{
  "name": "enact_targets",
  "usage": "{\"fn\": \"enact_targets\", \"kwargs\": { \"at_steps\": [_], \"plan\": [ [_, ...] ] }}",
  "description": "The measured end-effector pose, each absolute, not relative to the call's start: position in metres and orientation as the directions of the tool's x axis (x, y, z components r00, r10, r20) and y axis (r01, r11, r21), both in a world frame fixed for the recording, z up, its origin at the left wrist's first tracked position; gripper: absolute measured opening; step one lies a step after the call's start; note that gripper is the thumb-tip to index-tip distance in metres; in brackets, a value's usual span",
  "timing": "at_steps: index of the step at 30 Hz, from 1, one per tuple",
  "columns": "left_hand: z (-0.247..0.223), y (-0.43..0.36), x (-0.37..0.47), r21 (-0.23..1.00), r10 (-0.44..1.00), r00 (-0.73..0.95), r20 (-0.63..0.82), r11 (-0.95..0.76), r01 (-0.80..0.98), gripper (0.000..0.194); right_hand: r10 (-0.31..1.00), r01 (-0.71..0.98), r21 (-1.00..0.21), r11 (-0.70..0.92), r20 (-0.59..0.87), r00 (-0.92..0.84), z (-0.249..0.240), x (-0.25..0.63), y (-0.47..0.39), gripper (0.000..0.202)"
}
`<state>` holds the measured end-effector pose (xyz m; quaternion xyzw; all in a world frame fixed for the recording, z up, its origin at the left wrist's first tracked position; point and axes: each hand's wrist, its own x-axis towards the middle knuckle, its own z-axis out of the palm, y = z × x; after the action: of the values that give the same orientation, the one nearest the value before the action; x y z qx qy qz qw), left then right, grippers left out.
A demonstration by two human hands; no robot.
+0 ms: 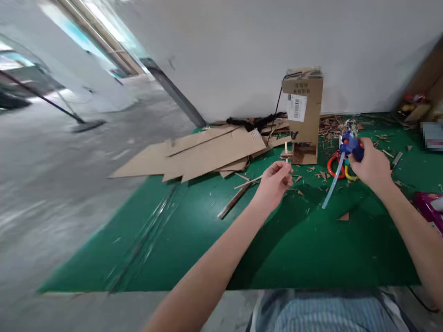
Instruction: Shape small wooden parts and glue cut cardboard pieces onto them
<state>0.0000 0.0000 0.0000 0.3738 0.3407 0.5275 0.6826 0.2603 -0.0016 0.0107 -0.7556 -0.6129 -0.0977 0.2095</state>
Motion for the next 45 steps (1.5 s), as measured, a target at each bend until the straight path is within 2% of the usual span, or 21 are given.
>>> {"fn": "enact_targets", "kwargs": {
  "at_steps": [2, 5, 12, 16, 21, 24, 27, 29, 32, 36, 40, 45],
  "plan": [
    [-0.001, 0.002, 0.0, 0.87, 0.979, 0.194, -0.058, 0.145, -0.471, 0.031, 0.907, 0.983, -0.113, -0.142, 0.383, 0.175, 0.008, 0.265, -0.001, 0.043],
    [-0.003, 0.004, 0.0, 0.881, 0.986, 0.16, -0.043, 0.113, -0.459, 0.03, 0.934, 0.988, -0.061, -0.141, 0.324, 0.153, 0.004, 0.27, 0.0, 0.042],
    [-0.01, 0.005, 0.003, 0.942, 0.994, 0.108, -0.014, 0.049, -0.331, 0.028, 0.927, 0.94, -0.195, -0.28, 0.199, 0.318, 0.002, 0.285, 0.007, 0.048],
    [-0.011, 0.005, 0.004, 0.971, 0.995, 0.103, -0.002, 0.027, -0.239, 0.028, 0.88, 0.91, -0.239, -0.34, 0.26, 0.397, 0.005, 0.299, 0.008, 0.051],
    [-0.018, 0.008, 0.003, 0.993, 0.995, 0.104, 0.006, 0.007, -0.119, 0.029, 0.839, 0.912, -0.263, -0.314, 0.374, 0.396, 0.017, 0.311, 0.009, 0.051],
    [-0.021, 0.009, 0.003, 0.998, 0.993, 0.119, 0.024, -0.017, -0.058, 0.028, 0.861, 0.937, -0.207, -0.281, 0.376, 0.341, 0.025, 0.319, 0.019, 0.052],
    [-0.019, 0.007, 0.005, 0.998, 0.991, 0.128, 0.047, -0.043, -0.04, 0.027, 0.977, 0.964, -0.242, -0.108, 0.154, 0.148, 0.028, 0.325, 0.035, 0.049],
    [-0.016, 0.005, 0.007, 0.998, 0.989, 0.139, 0.056, -0.053, -0.026, 0.027, 0.998, 0.964, -0.266, 0.028, 0.066, -0.01, 0.025, 0.325, 0.045, 0.047],
    [-0.014, 0.003, 0.008, 0.998, 0.986, 0.154, 0.065, -0.066, 0.003, 0.026, 0.989, 0.975, -0.203, 0.085, 0.133, -0.058, 0.013, 0.317, 0.057, 0.045],
    [-0.013, 0.002, 0.008, 0.996, 0.984, 0.163, 0.071, -0.077, 0.034, 0.024, 0.978, 0.974, -0.225, 0.023, 0.205, 0.024, -0.004, 0.31, 0.07, 0.045],
    [-0.014, 0.001, 0.008, 0.995, 0.983, 0.173, 0.059, -0.072, 0.07, 0.023, 0.955, 0.937, -0.315, -0.152, 0.198, 0.222, -0.013, 0.315, 0.079, 0.049],
    [-0.019, 0.003, 0.008, 0.991, 0.978, 0.194, 0.073, -0.094, 0.1, 0.024, 0.907, 0.893, -0.346, -0.288, 0.199, 0.37, -0.014, 0.334, 0.078, 0.05]
  ]
}}
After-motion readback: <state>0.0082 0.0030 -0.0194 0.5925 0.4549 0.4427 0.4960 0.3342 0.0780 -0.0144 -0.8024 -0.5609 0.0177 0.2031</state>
